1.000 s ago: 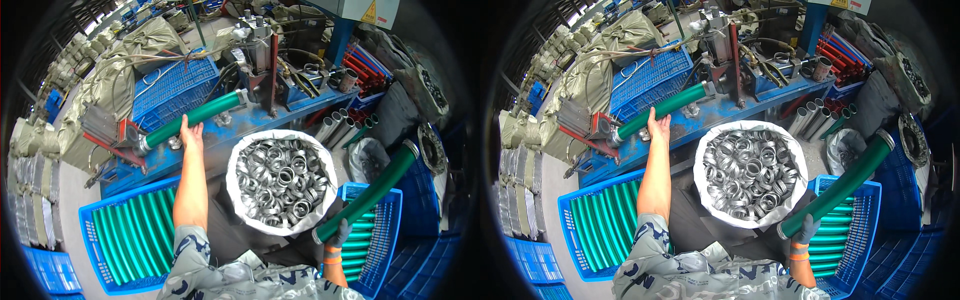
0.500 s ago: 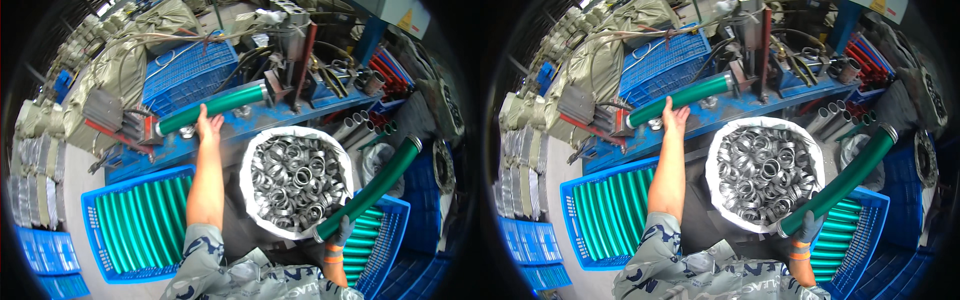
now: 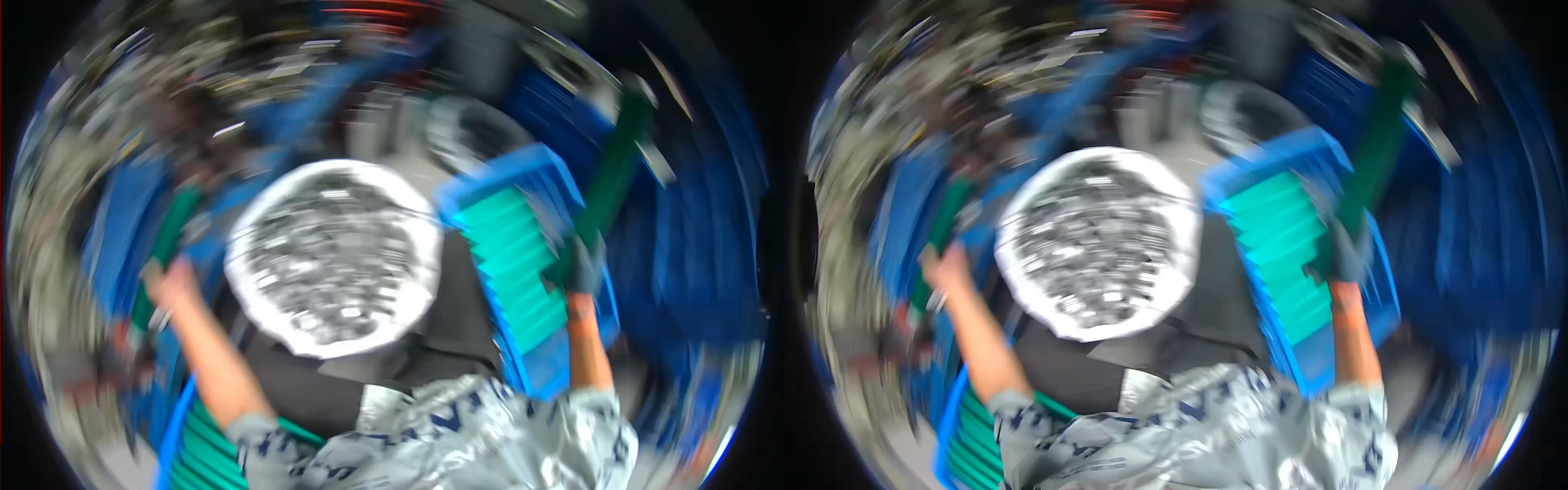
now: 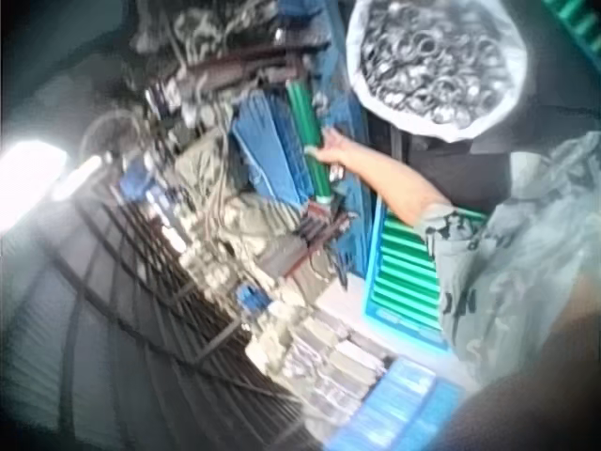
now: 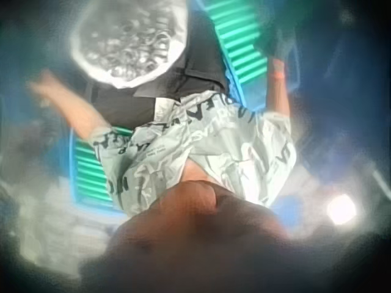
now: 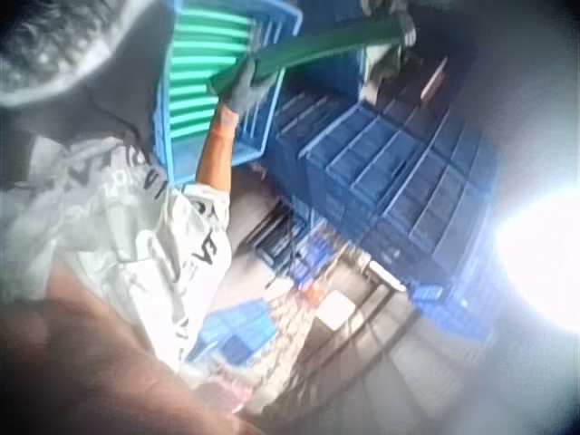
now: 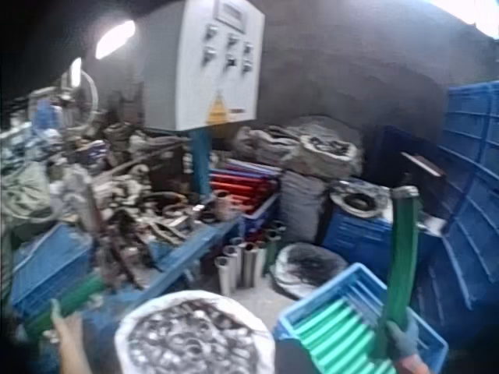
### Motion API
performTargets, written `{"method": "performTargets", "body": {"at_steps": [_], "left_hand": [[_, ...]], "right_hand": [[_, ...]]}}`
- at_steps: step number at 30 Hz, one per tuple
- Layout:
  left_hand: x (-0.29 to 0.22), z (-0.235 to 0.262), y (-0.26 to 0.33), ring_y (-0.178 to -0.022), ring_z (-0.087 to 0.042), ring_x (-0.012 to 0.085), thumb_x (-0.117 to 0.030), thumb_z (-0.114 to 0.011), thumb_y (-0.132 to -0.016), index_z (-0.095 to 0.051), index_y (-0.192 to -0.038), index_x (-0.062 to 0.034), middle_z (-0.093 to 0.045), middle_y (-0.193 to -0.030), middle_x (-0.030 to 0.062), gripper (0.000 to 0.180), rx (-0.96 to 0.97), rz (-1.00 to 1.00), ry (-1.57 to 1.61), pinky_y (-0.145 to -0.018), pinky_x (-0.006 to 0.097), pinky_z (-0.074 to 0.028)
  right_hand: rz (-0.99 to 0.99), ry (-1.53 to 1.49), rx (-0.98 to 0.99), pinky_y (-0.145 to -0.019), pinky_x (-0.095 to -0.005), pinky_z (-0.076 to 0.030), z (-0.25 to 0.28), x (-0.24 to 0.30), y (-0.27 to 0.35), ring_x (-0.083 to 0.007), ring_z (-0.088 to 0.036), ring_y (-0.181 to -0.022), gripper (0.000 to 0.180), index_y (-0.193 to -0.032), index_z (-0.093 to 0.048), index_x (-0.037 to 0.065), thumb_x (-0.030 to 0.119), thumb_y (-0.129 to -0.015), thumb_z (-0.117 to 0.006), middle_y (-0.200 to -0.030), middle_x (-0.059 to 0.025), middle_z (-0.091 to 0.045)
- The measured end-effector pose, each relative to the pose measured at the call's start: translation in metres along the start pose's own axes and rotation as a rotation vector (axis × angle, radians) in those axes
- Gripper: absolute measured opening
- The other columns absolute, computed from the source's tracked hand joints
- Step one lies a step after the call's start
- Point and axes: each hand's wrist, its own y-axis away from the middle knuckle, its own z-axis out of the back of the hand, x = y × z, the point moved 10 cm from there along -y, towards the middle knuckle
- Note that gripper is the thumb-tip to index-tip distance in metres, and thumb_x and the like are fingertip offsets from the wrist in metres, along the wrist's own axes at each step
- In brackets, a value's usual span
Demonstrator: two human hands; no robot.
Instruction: Assembling metal rings onto green cylindrical tubes and organizing them in a basket.
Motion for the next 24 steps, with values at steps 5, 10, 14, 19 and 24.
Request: {"method": "performTargets", "body": {"at_steps": [5, 10, 14, 19, 24], "left_hand": [[0.1, -0.063, 0.015, -0.158, -0.053, 0.0479, -0.041, -0.082, -0.108, -0.048, -0.165, 0.0121, -0.054, -0.169, 0.0333, 0.085, -0.338, 0.492, 0.507, -0.134, 0.058, -0.047], [0.023, -0.109, 0.048, -0.16, -0.053, 0.0423, -0.016, -0.076, -0.112, -0.047, -0.164, 0.0161, -0.054, -0.172, 0.0292, 0.068, -0.289, 0.556, 0.63, -0.137, 0.053, -0.045], [0.005, -0.158, 0.134, -0.148, -0.066, 0.033, -0.012, -0.078, -0.111, -0.051, -0.161, 0.0155, -0.063, -0.165, 0.0277, 0.063, 0.033, 0.187, -0.158, -0.131, 0.042, -0.051], [-0.001, -0.186, 0.234, -0.14, -0.073, 0.0297, -0.019, -0.083, -0.109, -0.029, -0.175, 0.0048, -0.064, -0.167, 0.0223, 0.089, -0.053, 0.358, -0.108, -0.112, 0.043, -0.066], [-0.054, -0.195, 0.305, -0.144, -0.07, 0.0243, -0.035, -0.079, -0.112, -0.04, -0.173, 0.0031, -0.069, -0.163, 0.0176, 0.082, -0.168, 0.412, -0.305, -0.116, 0.04, -0.06]], "right_hand": [[0.067, 0.536, -0.2, -0.103, -0.0385, -0.062, 0.256, -0.007, 0.005, -0.0224, -0.078, -0.113, 0.071, -0.151, -0.065, -0.003, 0.024, -0.093, -0.096, -0.125, -0.0131, -0.08], [-0.465, 0.627, -0.25, -0.102, -0.0411, -0.065, 0.32, -0.199, 0.096, -0.0274, -0.082, -0.114, 0.068, -0.144, -0.073, -0.003, 0.032, -0.092, -0.098, -0.127, -0.0213, -0.084], [-0.652, 0.667, -0.385, -0.107, -0.0477, -0.063, 0.382, -0.317, 0.166, -0.0382, -0.081, -0.123, 0.072, -0.143, -0.075, -0.003, 0.042, -0.09, -0.096, -0.134, -0.0265, -0.083], [-1.184, 0.822, -0.446, -0.113, -0.0513, -0.061, 0.411, -0.422, 0.232, -0.0455, -0.077, -0.132, 0.079, -0.145, -0.073, -0.005, 0.048, -0.09, -0.093, -0.14, -0.0301, -0.08], [-1.25, 1.011, -0.389, -0.116, -0.0533, -0.06, 0.364, -0.424, 0.245, -0.046, -0.071, -0.142, 0.107, -0.177, -0.033, -0.002, 0.036, -0.093, -0.087, -0.163, -0.0302, -0.065]]}}
